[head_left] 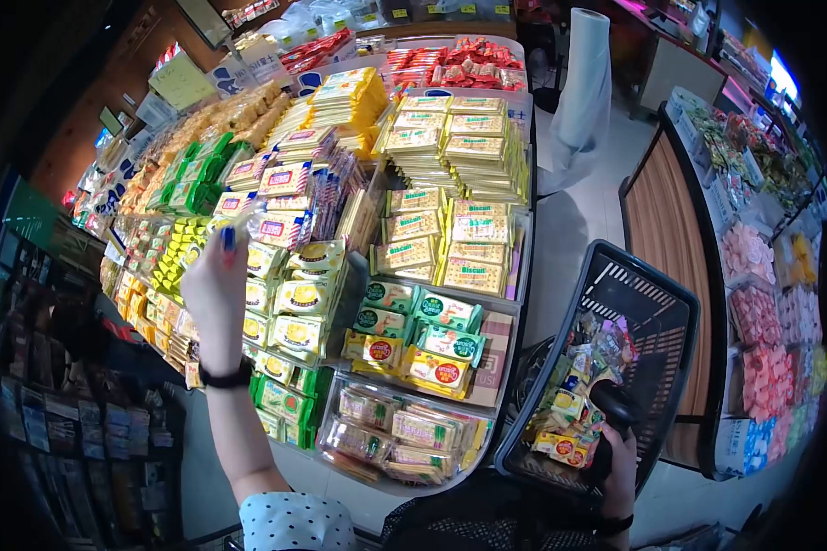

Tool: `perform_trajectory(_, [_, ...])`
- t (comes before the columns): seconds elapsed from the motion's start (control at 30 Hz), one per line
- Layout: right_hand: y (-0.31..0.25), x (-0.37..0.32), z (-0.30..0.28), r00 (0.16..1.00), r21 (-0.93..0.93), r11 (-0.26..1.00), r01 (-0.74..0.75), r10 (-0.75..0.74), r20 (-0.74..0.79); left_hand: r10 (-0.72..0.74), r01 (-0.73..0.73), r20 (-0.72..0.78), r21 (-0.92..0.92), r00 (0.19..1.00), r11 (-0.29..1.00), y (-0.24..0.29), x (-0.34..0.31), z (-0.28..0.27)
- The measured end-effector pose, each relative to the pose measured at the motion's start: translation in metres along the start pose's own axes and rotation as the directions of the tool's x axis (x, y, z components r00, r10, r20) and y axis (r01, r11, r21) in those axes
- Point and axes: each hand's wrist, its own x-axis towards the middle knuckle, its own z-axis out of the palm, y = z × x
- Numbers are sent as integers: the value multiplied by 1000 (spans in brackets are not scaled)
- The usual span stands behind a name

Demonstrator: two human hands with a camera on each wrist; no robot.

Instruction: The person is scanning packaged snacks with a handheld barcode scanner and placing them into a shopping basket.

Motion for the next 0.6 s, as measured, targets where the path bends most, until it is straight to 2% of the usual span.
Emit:
perform_trajectory(0.07, [-1, 0, -6, 1000, -20, 1000, -2, 2, 6, -17, -4, 67, 303, 998, 953, -17, 10, 52])
perform_trajectory(0.13, [-5, 4, -13, 998, 14, 997, -69, 69, 8, 21, -62, 136, 299, 990, 952, -23, 6, 90])
perform_trajectory(0.17, [-6, 2, -15, 998, 27, 998, -59, 60, -27, 62, -101, 167, 234, 984, 967, -24, 2, 107])
perform_trajectory(0.2, [-8, 1, -15, 997, 40, 997, -61, 63, -50, 39, -69, 150, 202, 988, 977, -26, -6, 127])
perform_trajectory(0.27, [-13, 0, -19, 991, 41, 997, -60, 64, -116, 17, -71, 194, 274, 981, 959, -10, -10, 138])
perform_trajectory(0.3, [-12, 1, -25, 991, 56, 996, -63, 69, -110, -26, -58, 259, 310, 966, 949, -3, -8, 143])
perform_trajectory(0.33, [-7, 5, -29, 994, 83, 996, -15, 23, -103, -28, -46, 263, 269, 964, 962, -7, -7, 150])
perform_trajectory(0.37, [-7, 6, -34, 997, 127, 992, -18, 28, -76, -16, -86, 302, 324, 953, 942, -12, -5, 154])
perform_trajectory(0.4, [-6, 8, -39, 998, 172, 985, -20, 29, -49, 77, -182, 358, 268, 930, 946, -15, -5, 149])
perform_trajectory(0.43, [-3, 8, -47, 997, 214, 977, -20, 34, -64, -147, 40, 363, 287, 920, 957, 7, 0, 135])
perform_trajectory(0.47, [-2, 11, -53, 997, 255, 967, -16, 34, -65, -177, 86, 353, 258, 918, 962, 36, 1, 107])
perform_trajectory(0.5, [-9, 8, -53, 991, 284, 958, 34, 5, -135, 6, -38, 213, 147, 977, 988, 34, -8, 105])
perform_trajectory(0.53, [-10, 5, -60, 994, 311, 949, 46, -12, -112, 65, -95, 208, 141, 976, 985, 61, -12, 86])
perform_trajectory(0.6, [-16, 1, -71, 995, 337, 939, 72, -43, -93, 143, -130, 200, -79, 969, 988, 110, -28, 57])
